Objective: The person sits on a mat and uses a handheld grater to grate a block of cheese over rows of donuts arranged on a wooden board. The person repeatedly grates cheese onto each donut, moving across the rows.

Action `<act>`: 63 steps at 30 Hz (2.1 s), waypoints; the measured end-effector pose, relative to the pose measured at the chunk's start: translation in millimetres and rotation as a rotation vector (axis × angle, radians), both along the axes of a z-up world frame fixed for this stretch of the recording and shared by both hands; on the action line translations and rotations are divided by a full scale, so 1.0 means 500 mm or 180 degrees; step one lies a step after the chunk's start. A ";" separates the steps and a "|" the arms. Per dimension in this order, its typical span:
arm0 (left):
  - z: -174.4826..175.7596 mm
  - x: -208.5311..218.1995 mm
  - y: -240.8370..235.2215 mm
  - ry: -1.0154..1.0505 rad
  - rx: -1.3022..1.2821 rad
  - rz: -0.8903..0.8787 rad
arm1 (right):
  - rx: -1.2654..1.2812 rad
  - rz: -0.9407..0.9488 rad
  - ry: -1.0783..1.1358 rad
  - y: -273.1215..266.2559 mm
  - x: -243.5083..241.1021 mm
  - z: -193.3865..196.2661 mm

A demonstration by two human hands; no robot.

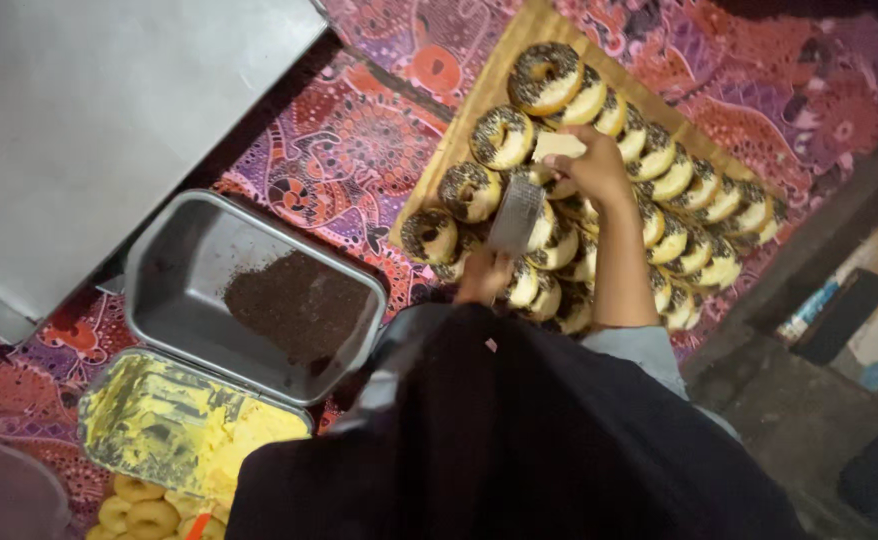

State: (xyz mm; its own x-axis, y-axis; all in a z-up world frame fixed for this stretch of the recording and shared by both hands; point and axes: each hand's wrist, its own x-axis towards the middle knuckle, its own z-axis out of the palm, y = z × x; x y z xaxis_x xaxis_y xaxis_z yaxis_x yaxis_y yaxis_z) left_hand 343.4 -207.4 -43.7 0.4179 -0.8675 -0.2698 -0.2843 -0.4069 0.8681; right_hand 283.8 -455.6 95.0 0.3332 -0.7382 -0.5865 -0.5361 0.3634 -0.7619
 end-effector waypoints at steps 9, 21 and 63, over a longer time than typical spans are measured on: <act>0.027 0.014 -0.174 0.1206 -0.0273 0.0162 | -0.2614 0.1089 0.0969 0.066 -0.004 -0.059; 0.068 -0.076 0.014 0.0928 -0.0501 0.0094 | -0.2064 0.1126 0.1384 0.007 -0.028 -0.167; 0.040 -0.205 0.325 0.2006 0.0485 -0.0196 | 0.0324 -0.1810 -0.1570 0.171 -0.254 -0.023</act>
